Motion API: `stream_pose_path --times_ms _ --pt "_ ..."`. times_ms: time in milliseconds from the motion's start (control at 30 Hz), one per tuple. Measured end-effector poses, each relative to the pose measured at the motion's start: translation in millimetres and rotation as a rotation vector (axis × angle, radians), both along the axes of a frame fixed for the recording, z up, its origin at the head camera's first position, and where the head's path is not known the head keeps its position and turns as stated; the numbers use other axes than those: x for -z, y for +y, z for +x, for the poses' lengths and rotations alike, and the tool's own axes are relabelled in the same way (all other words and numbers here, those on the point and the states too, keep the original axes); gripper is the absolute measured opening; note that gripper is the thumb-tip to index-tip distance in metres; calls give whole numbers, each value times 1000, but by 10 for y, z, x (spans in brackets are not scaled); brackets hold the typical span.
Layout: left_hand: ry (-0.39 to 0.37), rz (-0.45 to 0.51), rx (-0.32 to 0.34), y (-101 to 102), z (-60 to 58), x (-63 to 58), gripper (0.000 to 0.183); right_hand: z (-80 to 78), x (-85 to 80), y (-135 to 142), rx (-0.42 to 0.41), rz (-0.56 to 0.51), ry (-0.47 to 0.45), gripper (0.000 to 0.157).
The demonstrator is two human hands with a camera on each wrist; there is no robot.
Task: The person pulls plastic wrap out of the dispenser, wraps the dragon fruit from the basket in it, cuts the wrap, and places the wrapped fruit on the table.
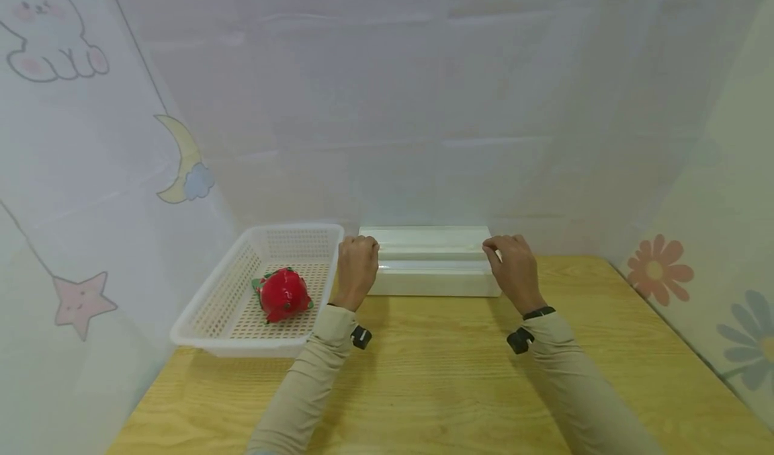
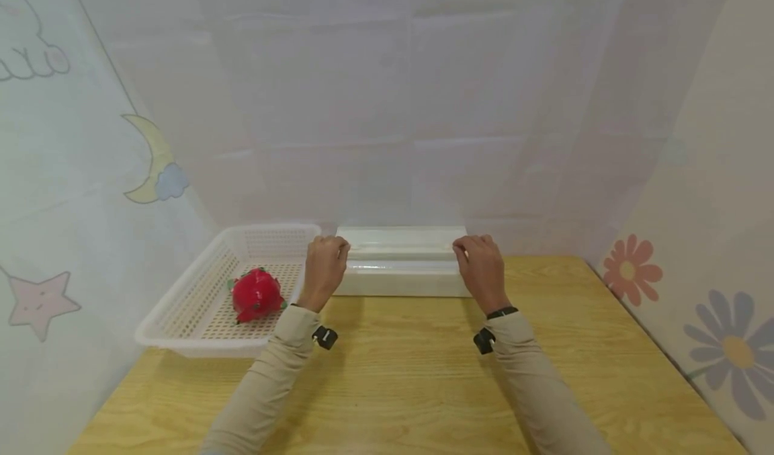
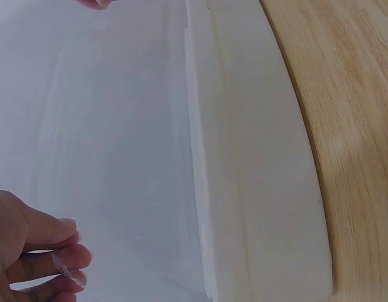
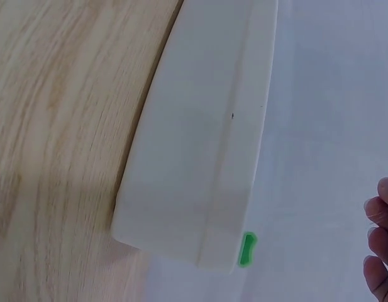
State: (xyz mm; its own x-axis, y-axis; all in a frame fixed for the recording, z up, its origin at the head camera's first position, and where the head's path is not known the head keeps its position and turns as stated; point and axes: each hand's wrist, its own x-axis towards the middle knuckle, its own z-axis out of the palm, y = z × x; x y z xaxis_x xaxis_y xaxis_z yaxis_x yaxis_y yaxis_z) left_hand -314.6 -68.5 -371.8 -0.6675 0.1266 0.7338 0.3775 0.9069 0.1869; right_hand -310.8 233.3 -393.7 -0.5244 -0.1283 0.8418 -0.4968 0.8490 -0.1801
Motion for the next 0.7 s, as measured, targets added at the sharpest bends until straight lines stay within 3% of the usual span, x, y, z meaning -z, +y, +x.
stream_pose_path --times_ms 433,700 --pt "60 1 48 -40 92 -91 9 112 -108 -8 22 -4 42 10" --pt "90 -6 41 -52 169 -143 7 158 -144 8 27 -4 73 11"
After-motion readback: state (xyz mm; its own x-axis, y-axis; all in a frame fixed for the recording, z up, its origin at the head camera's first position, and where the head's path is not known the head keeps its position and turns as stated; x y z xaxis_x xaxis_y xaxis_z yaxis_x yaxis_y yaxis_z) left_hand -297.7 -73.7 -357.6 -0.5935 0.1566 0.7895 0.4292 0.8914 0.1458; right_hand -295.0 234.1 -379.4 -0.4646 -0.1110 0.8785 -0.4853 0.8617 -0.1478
